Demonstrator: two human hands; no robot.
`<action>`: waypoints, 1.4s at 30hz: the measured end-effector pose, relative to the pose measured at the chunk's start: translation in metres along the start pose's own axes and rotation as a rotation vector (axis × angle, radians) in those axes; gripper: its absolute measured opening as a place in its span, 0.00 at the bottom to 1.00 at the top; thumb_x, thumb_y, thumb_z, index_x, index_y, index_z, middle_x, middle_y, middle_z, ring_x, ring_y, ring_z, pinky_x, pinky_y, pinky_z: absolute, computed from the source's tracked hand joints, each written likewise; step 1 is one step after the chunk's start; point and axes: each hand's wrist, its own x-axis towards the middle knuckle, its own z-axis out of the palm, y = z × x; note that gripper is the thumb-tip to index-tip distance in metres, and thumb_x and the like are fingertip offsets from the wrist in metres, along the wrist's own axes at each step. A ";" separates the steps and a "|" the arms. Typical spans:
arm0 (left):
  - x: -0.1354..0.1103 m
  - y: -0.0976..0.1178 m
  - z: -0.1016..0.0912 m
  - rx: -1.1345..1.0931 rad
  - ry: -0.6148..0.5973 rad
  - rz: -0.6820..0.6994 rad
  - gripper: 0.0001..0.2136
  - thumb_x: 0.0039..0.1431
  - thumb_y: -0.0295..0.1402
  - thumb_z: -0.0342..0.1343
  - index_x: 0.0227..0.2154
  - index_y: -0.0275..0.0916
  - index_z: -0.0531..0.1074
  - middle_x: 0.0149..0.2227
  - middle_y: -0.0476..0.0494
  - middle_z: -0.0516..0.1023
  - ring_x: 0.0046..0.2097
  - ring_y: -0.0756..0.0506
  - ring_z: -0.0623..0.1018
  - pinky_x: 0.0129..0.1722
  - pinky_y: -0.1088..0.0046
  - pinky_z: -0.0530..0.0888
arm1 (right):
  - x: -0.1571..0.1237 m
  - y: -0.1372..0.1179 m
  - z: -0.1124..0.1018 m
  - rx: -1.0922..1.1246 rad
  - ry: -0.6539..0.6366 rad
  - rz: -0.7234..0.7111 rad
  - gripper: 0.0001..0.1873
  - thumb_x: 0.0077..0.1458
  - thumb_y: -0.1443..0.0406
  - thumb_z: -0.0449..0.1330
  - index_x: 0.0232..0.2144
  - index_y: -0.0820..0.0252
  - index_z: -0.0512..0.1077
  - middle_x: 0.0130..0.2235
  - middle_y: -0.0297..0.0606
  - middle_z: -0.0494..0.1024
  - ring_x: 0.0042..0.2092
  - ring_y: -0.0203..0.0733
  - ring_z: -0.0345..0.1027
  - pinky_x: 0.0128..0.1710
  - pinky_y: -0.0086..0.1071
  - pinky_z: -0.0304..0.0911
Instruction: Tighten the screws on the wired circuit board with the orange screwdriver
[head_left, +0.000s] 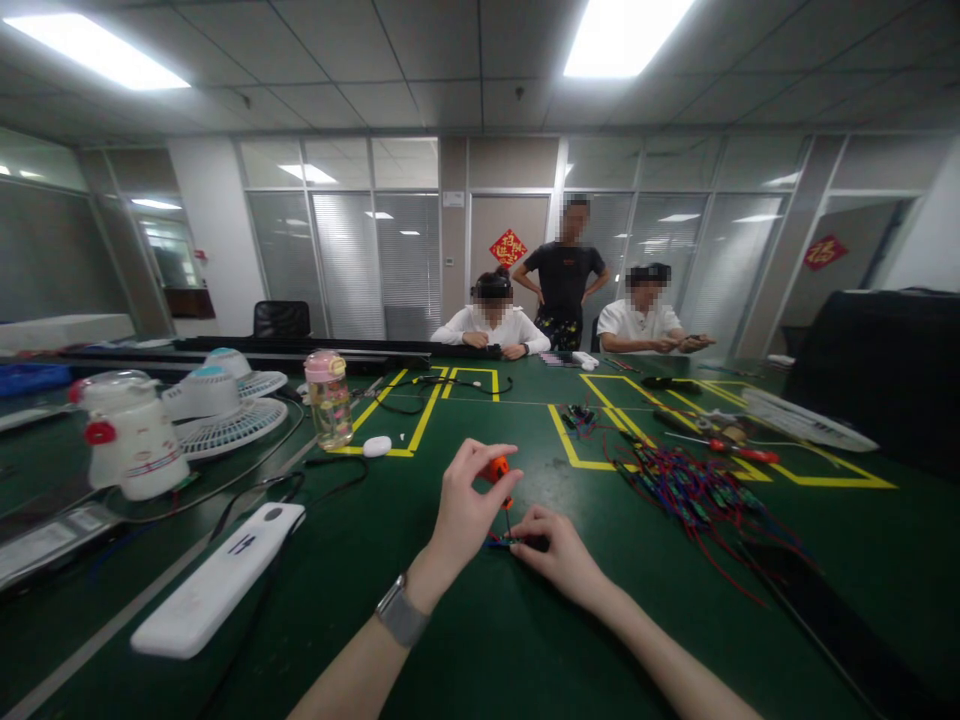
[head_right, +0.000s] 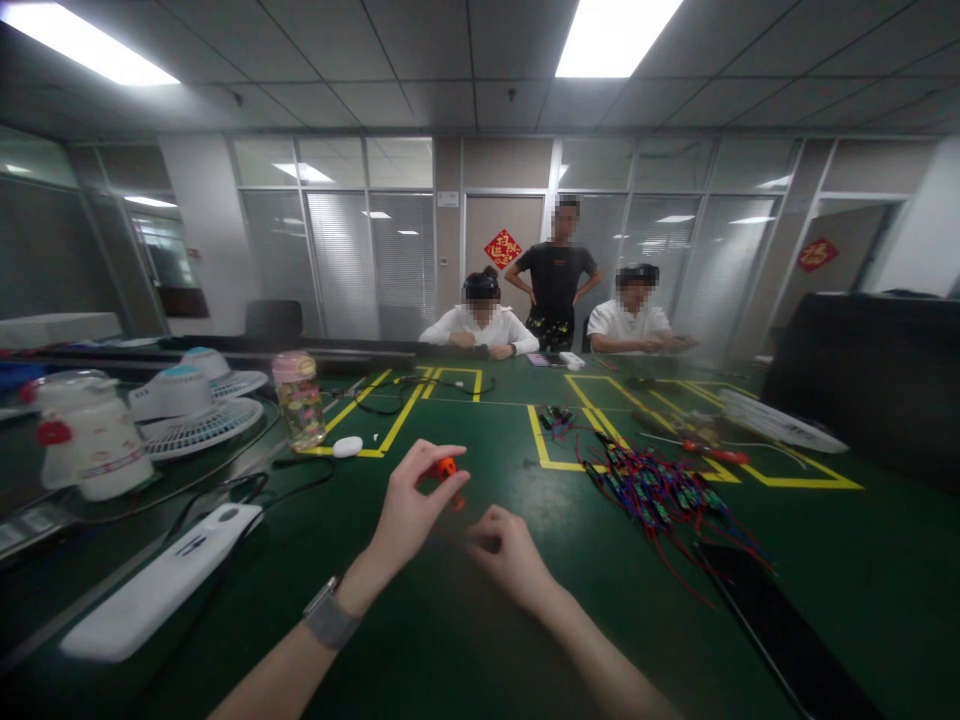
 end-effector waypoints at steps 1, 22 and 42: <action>0.000 0.000 0.000 0.006 -0.005 0.004 0.11 0.59 0.30 0.57 0.44 0.41 0.76 0.36 0.46 0.71 0.37 0.48 0.75 0.38 0.73 0.75 | 0.000 0.000 0.000 -0.001 0.002 0.000 0.10 0.50 0.72 0.61 0.33 0.60 0.82 0.32 0.38 0.74 0.34 0.40 0.68 0.36 0.30 0.61; -0.001 -0.001 0.003 -0.005 -0.013 0.024 0.11 0.62 0.29 0.53 0.46 0.40 0.74 0.37 0.44 0.74 0.38 0.48 0.76 0.38 0.74 0.75 | 0.002 0.000 -0.001 -0.076 0.018 -0.047 0.08 0.49 0.72 0.63 0.31 0.59 0.82 0.35 0.40 0.80 0.40 0.44 0.71 0.43 0.35 0.62; -0.002 0.001 0.002 0.041 -0.013 0.073 0.12 0.63 0.30 0.53 0.48 0.41 0.75 0.37 0.44 0.75 0.38 0.47 0.76 0.39 0.72 0.74 | 0.003 0.004 0.000 0.010 0.033 -0.098 0.08 0.48 0.72 0.63 0.30 0.58 0.82 0.37 0.40 0.83 0.41 0.45 0.74 0.46 0.37 0.65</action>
